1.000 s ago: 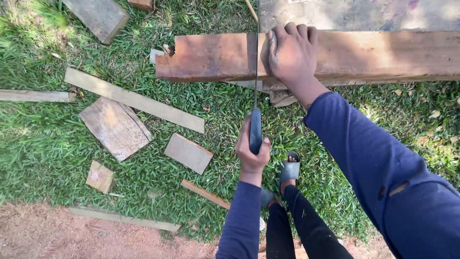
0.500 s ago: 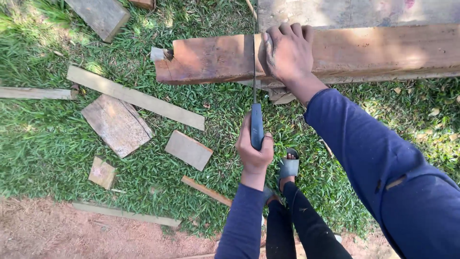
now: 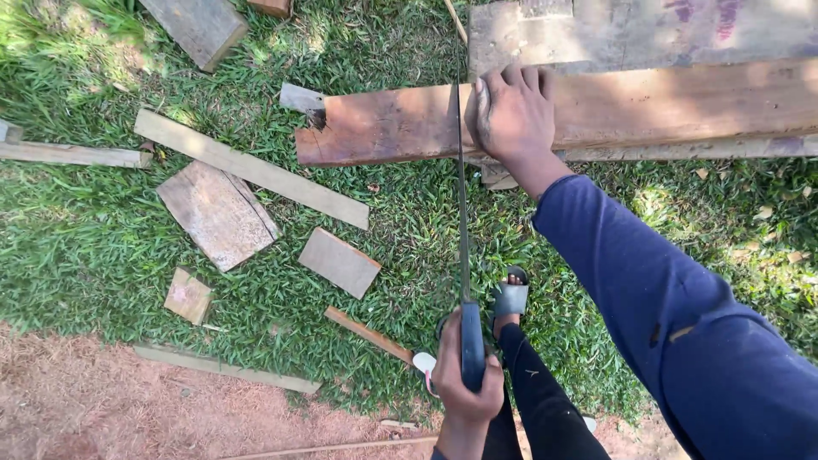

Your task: Sawing a thick wooden beam into smaller pieces using a hand saw.

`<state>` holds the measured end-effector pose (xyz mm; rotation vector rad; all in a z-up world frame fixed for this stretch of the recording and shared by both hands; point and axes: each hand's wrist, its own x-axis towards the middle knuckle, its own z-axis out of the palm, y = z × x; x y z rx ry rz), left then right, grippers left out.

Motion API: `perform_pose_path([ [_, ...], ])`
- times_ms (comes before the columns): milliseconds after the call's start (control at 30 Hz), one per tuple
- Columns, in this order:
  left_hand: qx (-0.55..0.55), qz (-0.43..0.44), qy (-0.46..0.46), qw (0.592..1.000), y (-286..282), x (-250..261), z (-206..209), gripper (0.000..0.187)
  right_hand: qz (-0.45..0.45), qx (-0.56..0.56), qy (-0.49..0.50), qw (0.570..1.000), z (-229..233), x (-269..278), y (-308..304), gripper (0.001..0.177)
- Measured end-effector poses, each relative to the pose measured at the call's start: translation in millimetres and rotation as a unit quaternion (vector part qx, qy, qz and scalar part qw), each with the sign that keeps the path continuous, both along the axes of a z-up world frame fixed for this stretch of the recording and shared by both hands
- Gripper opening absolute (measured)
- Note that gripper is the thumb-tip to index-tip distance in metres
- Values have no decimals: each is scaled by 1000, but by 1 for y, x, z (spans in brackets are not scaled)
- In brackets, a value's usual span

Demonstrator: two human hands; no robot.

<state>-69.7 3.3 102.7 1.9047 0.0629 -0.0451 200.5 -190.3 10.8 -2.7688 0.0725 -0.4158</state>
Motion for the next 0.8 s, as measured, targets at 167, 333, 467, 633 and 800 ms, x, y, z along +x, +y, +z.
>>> perform_pose_path([
  [167,1,10,17,1000,-23,84,-38,62,14,14,25,999,-6,-3,-3,26],
  [333,34,15,-61,997,-32,113,-29,62,-1,-3,98,995,-4,5,2,29],
  [467,16,-24,40,999,-30,140,-1,66,-37,-67,62,995,-15,13,4,32],
  [633,-11,-19,62,998,-27,117,-26,68,-3,-37,38,999,-16,9,8,34],
  [800,-12,-21,19,1000,-3,48,-2,68,-37,-10,64,997,-12,16,9,35],
])
